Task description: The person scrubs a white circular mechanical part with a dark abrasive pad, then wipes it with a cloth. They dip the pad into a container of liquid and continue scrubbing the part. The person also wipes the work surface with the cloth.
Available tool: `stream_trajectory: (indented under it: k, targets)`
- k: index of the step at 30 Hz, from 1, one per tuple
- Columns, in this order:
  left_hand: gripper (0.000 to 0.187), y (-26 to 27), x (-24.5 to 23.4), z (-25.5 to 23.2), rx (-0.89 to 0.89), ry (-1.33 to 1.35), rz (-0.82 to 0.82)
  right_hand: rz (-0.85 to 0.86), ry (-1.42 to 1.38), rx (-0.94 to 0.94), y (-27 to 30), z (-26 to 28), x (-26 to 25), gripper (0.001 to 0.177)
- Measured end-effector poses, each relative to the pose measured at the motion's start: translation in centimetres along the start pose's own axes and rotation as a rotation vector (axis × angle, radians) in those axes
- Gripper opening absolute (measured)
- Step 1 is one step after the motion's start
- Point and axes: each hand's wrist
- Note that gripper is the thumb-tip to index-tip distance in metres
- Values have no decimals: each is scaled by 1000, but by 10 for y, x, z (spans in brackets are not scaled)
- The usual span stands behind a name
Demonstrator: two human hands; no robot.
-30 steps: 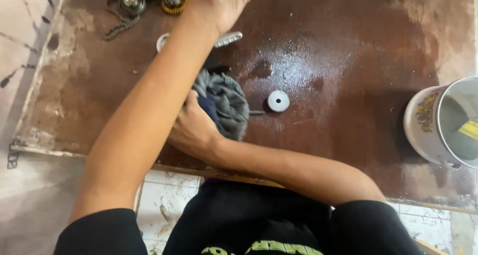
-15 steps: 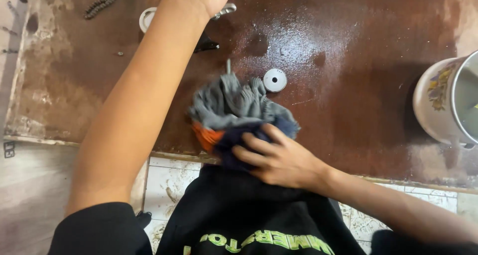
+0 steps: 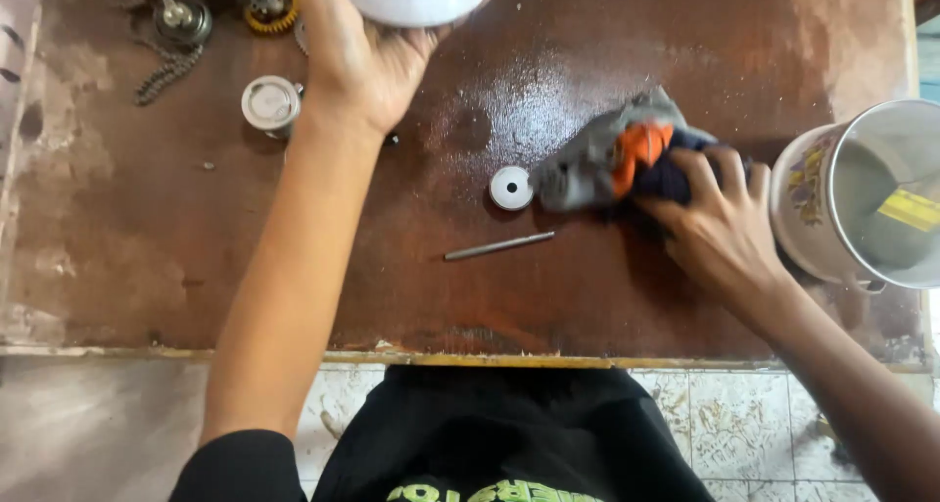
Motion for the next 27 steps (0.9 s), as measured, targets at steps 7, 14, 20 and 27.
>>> stream_trajectory:
  k: [7,14,20,27]
  targets:
    - [58,21,12,9,-80,-30,96,-177,230,110,-117,-69,73,28]
    - [59,26,-4,5,-49,-35,107,-190,97,47,-148,-40,16,44]
    - [64,14,-7,29,-52,23,72,133,-118,-175,-95,89,-35,39]
    - [73,0,-8,75,-46,-59,39,118,-67,-342,-50,92,28,23]
Point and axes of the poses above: each hand's wrist, its own y-axis away from the middle knuckle, its own x-axis out of the palm, z = x × y, and after that the axes turned 9 degrees about -y, right-handed
